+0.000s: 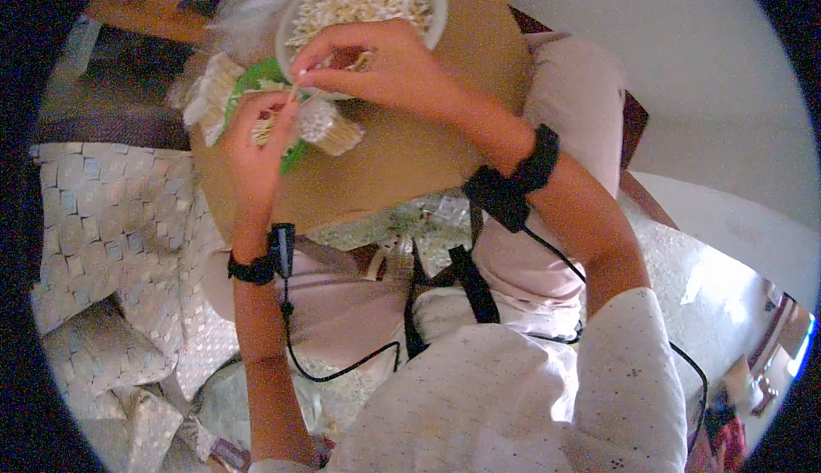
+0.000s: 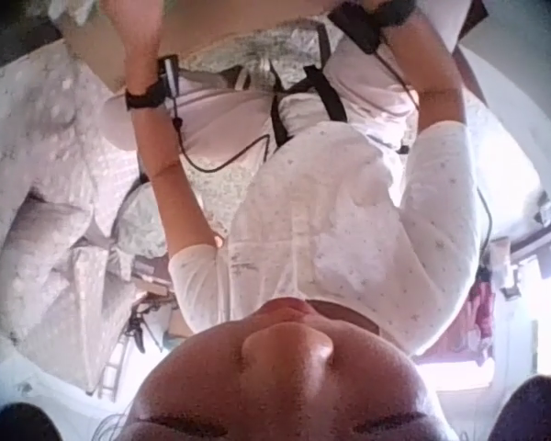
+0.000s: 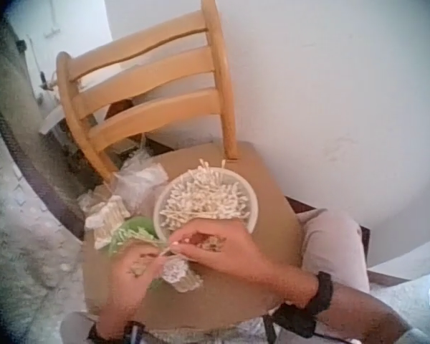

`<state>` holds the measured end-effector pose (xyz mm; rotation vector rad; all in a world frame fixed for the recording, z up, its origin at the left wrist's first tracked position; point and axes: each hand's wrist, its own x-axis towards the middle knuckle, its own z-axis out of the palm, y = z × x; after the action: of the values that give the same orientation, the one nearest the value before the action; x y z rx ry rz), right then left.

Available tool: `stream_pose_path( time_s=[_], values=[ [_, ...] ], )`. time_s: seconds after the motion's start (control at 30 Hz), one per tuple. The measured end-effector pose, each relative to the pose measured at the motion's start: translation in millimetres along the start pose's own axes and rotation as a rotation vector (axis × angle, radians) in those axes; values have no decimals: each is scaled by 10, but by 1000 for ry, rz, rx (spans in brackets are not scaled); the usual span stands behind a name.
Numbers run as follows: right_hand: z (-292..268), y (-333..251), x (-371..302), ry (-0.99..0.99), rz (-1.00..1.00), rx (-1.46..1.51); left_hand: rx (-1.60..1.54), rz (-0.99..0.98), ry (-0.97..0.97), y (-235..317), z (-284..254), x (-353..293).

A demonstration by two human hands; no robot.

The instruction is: Packaging cotton swabs into a small plastic bag.

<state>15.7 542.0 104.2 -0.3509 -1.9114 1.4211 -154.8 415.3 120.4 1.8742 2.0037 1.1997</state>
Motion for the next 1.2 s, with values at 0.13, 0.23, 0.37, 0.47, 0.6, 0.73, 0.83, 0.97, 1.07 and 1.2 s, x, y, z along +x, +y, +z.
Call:
stream_pose_path(
  time_s=[0.13, 0.23, 0.37, 0.47, 0.6, 0.73, 0.83, 0.97, 1.07, 1.2],
  values=[
    [21, 77, 35, 53, -48, -75, -28, -29, 16, 47, -99, -5],
    [4, 80, 21, 13, -142, -225, -163, -190, 85, 100, -108, -13],
    [43, 9, 13, -72, -158, -285, -189, -184, 114, 51, -148, -35],
    [15, 68, 34, -43, -230, -360, -156, -190, 142, -4, -246, 14],
    [11, 132, 38, -73, -362, -435, -75, -143, 89, -119, -329, 33],
    [5, 182, 31, -147, -347, -453, 77, -180, -18, -79, -316, 28],
    [18, 172, 9, -172, -273, -479, 2, -75, -87, -67, -291, 41],
    [18, 176, 33, -159, -329, -398, -39, -77, -147, -2, -236, 52],
    [42, 175, 43, -175, -376, -333, -27, -81, -190, 31, -201, 36],
    [56, 142, 37, -139, -346, -329, 4, -56, -163, -26, -265, 28]
  ],
)
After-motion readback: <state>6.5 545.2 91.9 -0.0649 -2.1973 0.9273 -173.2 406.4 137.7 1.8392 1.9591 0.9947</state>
